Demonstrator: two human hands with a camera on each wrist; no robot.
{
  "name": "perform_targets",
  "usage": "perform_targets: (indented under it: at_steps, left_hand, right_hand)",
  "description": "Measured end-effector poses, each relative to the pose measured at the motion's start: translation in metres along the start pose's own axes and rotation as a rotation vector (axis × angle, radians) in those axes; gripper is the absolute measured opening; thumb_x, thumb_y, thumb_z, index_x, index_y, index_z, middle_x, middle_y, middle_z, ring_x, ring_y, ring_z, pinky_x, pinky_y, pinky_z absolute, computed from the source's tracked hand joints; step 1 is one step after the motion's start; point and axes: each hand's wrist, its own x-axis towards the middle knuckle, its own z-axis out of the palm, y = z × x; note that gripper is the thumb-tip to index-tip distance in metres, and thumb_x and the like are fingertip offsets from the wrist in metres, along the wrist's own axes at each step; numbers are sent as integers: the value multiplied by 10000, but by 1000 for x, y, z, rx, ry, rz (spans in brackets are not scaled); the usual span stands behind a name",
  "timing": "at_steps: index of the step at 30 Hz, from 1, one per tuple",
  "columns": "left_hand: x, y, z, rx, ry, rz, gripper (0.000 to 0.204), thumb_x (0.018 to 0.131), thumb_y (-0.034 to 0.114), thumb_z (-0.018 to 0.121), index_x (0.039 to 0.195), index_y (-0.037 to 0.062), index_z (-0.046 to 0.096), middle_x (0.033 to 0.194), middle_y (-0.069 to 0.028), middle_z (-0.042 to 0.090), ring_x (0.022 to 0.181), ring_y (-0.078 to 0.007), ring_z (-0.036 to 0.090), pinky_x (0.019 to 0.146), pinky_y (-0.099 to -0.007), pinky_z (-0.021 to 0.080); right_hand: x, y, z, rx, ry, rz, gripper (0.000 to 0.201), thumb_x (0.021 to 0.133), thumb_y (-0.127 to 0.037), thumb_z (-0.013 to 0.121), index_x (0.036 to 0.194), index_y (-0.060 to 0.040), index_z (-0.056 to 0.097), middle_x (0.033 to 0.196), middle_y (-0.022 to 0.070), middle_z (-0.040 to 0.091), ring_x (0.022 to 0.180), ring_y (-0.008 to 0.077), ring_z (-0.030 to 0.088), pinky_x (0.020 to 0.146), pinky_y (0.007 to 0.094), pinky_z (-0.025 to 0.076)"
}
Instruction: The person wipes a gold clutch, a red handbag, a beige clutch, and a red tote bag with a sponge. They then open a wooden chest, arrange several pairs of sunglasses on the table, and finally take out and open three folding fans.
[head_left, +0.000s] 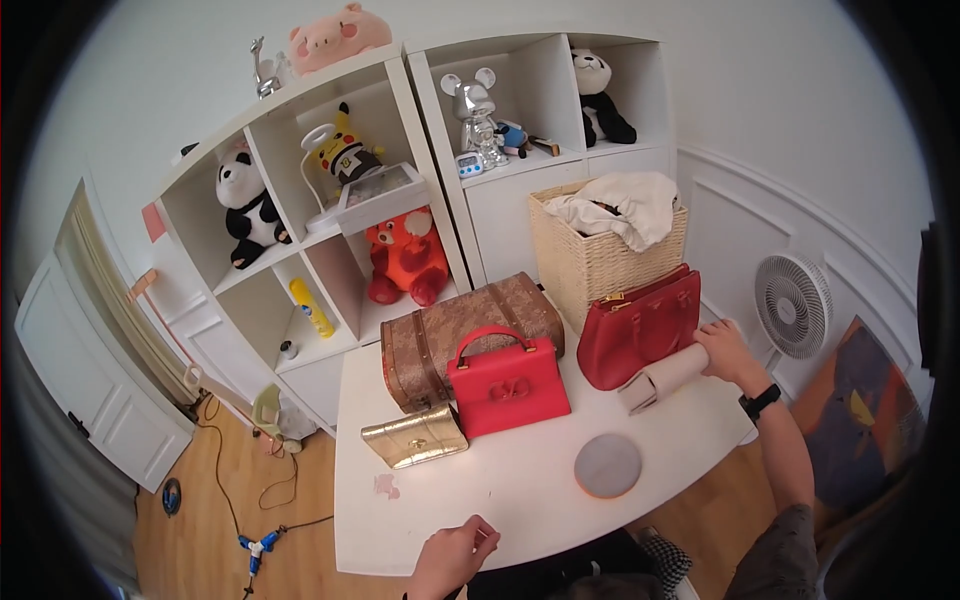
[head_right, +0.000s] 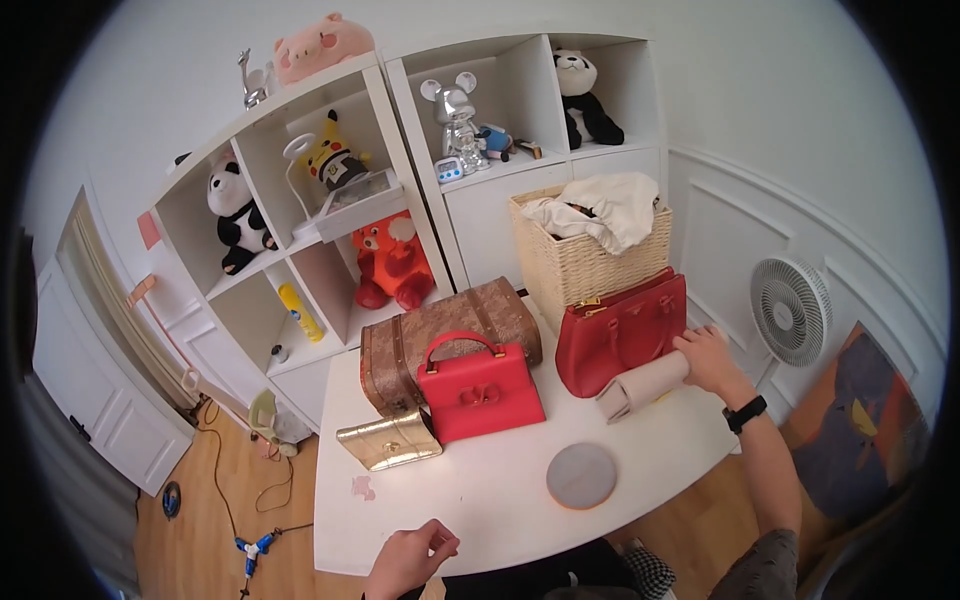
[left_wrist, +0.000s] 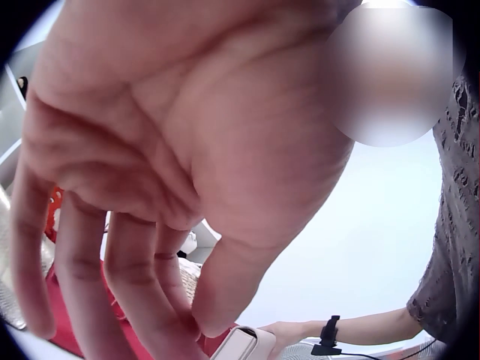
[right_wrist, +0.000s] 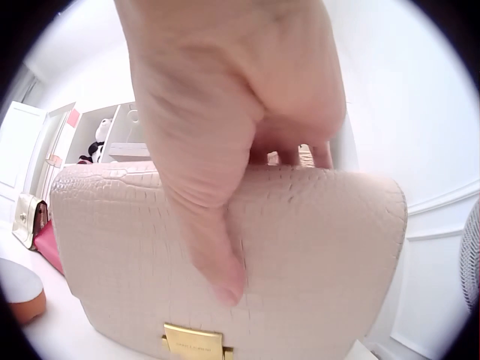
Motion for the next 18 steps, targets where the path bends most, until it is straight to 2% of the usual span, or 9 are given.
perform_targets:
  at_steps: [3,7,8,11,13,14,16,17,18]
  left_hand:
    - [-1,-8,9,120,-110,-82,268,868,186,720,1032,10,602,881,-182,705,872,-336,695,778,-415,545]
    - [-8,-12,11,146,-53,-84,179,881,179,699,954,33,626,857,-114,717,799,-293,710,715,-372,553]
    - [-11,-13,11,105,-3,-38,179,895,189,686,960,35,622,843,-99,722,784,-284,713,703,-365,555]
    - [-21,-10,10,21,53,-32,201,917,208,670,982,28,609,858,-91,724,809,-275,717,730,-353,562]
    - [-26,-9,11,-156,66,22,344,896,231,710,1139,40,560,1125,-185,665,1013,-349,663,819,-400,546]
    - [-25,-5,13,-158,68,15,344,896,231,710,1139,40,560,1125,-185,665,1013,-349,663,819,-400,546]
    - [-23,5,22,-149,268,270,718,781,294,838,1347,82,450,1430,-239,442,1286,-376,500,1008,-410,462]
    - [-24,8,29,-149,266,261,718,781,294,838,1347,82,450,1430,-239,442,1286,-376,500,1008,-410,462]
    - [-24,9,35,-74,319,328,825,737,339,862,1374,60,418,1492,-250,325,1335,-395,425,1032,-414,441]
  right_hand:
    - [-22,-4,-3,49,-4,-6,499,530,-117,833,983,-128,622,954,48,644,1033,283,589,1051,495,360]
    - [-46,-26,-29,96,193,-58,379,545,-113,799,882,-104,627,907,73,643,961,290,592,1036,475,365]
    - [-50,-33,-41,106,304,-101,375,537,-111,797,871,-102,627,882,70,635,941,285,593,1040,482,363]
    - [-61,-73,-112,94,322,-100,377,545,-121,799,885,-109,635,873,41,622,939,274,588,1067,508,349]
    - [-67,-93,-138,161,315,-125,397,530,-132,803,895,-118,648,881,33,632,940,265,593,1067,511,346]
    - [-68,-103,-144,219,313,-137,417,515,-142,807,906,-126,661,889,25,641,942,256,598,1068,514,342]
    - [-67,-133,-148,302,269,-233,442,503,-144,806,925,-133,671,906,15,652,949,247,605,1066,514,343]
    - [-67,-148,-148,384,232,-325,469,492,-147,804,944,-141,682,924,6,664,955,238,613,1064,514,343]
    - [-66,-162,-143,460,156,-391,479,502,-168,814,965,-147,689,938,0,670,964,229,617,1066,513,341]
